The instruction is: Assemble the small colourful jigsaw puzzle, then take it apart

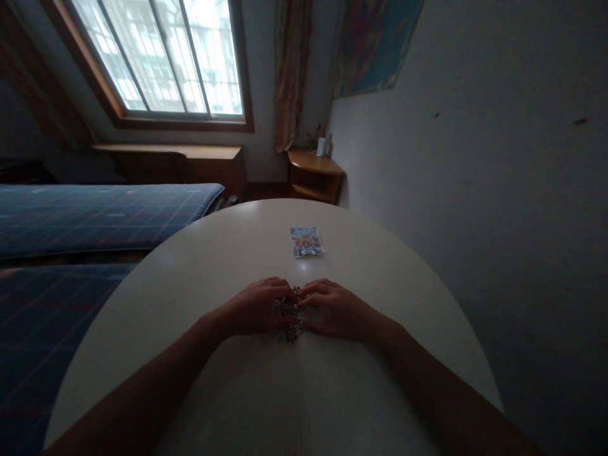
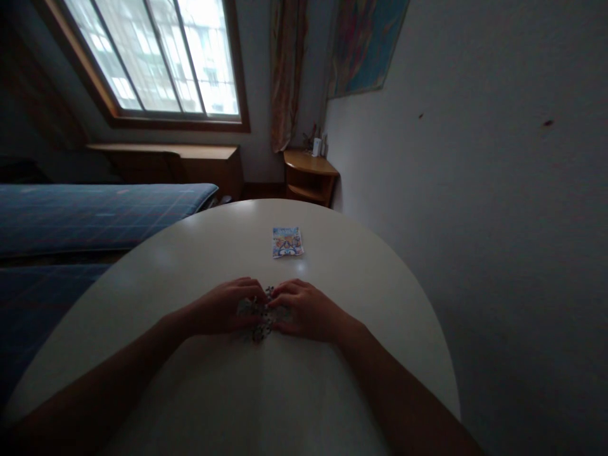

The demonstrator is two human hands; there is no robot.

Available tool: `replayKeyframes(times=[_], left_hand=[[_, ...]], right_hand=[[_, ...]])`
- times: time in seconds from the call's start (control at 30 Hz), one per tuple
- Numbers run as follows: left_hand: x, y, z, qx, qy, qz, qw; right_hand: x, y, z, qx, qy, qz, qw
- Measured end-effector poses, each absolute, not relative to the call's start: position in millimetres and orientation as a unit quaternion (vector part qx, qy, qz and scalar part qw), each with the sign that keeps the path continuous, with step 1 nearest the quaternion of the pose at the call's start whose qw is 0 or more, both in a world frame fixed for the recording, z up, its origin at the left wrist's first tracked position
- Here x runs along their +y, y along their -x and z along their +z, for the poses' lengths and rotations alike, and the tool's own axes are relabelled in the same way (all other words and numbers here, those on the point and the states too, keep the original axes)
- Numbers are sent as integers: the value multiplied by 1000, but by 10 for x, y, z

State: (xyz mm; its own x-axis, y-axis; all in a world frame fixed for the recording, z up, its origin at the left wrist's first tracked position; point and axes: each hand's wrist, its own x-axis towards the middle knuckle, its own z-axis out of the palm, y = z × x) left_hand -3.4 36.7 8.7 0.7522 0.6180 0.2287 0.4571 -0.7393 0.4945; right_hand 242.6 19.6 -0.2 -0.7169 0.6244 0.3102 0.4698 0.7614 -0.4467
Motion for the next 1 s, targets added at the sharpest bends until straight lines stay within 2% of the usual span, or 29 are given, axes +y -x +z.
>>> replayKeyframes(times=[0.37, 0.67, 0.8, 1.0], left_hand=[[355, -9, 84, 283, -930, 169, 161], [324, -23, 106, 264, -943, 155, 131], [302, -33, 141, 270, -945, 143, 116], [292, -61, 175, 282, -942, 146, 110]], right_hand=[[151, -2365, 105, -925, 318, 115, 175], [175, -2384, 89, -944, 296, 5, 145], [188, -2423, 103, -934, 305, 77, 168], [228, -2547, 100, -863, 414, 179, 229]])
